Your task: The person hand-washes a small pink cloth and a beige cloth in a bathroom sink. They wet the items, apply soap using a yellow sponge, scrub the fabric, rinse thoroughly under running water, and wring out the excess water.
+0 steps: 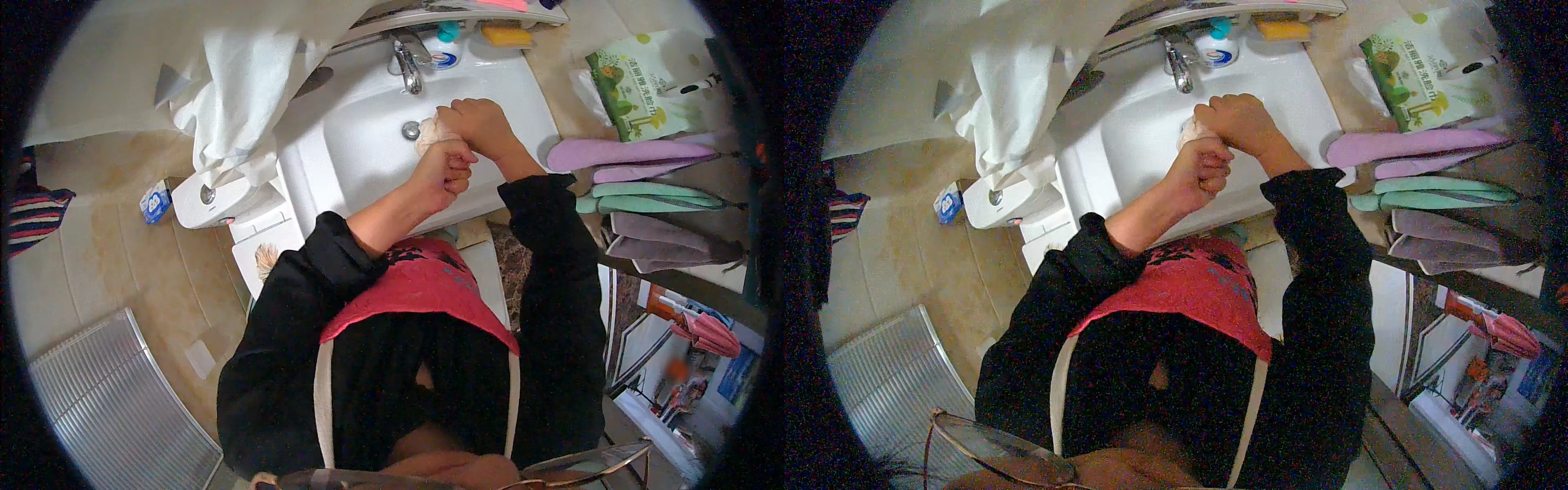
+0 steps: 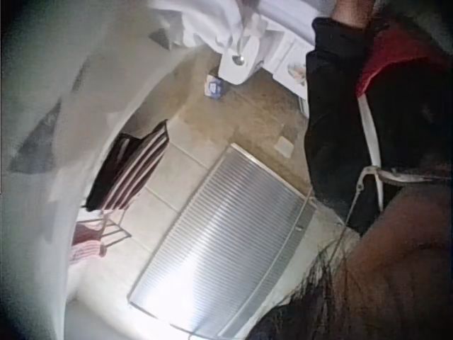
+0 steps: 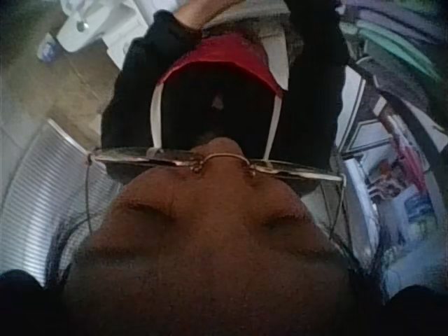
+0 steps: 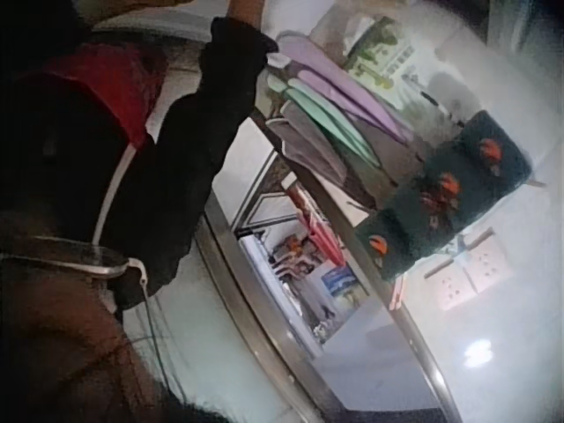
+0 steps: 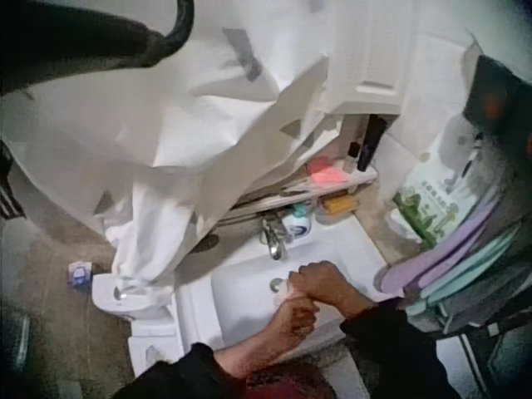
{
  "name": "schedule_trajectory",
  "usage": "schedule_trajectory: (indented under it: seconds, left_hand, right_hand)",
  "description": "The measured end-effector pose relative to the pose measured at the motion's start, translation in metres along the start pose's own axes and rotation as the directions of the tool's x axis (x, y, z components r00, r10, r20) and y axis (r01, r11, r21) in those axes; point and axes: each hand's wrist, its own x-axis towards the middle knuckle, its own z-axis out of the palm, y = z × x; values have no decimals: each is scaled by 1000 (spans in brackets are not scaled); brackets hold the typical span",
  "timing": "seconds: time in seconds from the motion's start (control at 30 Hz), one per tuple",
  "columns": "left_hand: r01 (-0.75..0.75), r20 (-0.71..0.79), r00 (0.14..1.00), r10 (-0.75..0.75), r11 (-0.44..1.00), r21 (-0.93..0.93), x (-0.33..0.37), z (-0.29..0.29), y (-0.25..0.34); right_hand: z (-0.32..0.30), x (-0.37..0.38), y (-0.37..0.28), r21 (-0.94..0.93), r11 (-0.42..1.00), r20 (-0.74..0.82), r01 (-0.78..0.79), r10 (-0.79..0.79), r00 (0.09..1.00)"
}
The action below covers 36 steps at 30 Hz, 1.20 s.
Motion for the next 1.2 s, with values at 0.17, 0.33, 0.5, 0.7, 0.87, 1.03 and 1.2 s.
schedule_trajectory:
  seconds: [0.17,0.33,0.5,0.7,0.87,1.03,1.2]
  left_hand:
    - [141,211,973,-96,967,-212,-22,-29,4]
    - [338,491,865,-109,848,-408,-38,-63,17]
    - [-166,402,852,-336,555,815,-16,-136,76]
    - [-290,340,940,3,-514,807,18,-120,68]
    - [-571,486,751,-447,-69,818,59,-57,-37]
    - [-186,419,690,-591,414,891,38,65,-242]
    - [-88,270,523,-809,263,961,90,150,-397]
  right_hand:
    - [16,5,-27,117,993,-188,21,1,982]
    - [20,22,-45,93,996,-211,12,8,977]
    - [50,-8,-58,379,485,17,-788,847,531]
    - [19,-184,-112,783,43,184,-621,937,297]
    - [-80,-288,-181,788,-552,535,-274,833,-138]
    - [-70,-370,-201,799,105,-213,-592,970,-116]
    - [-96,-476,-192,935,-15,-14,-356,997,-79]
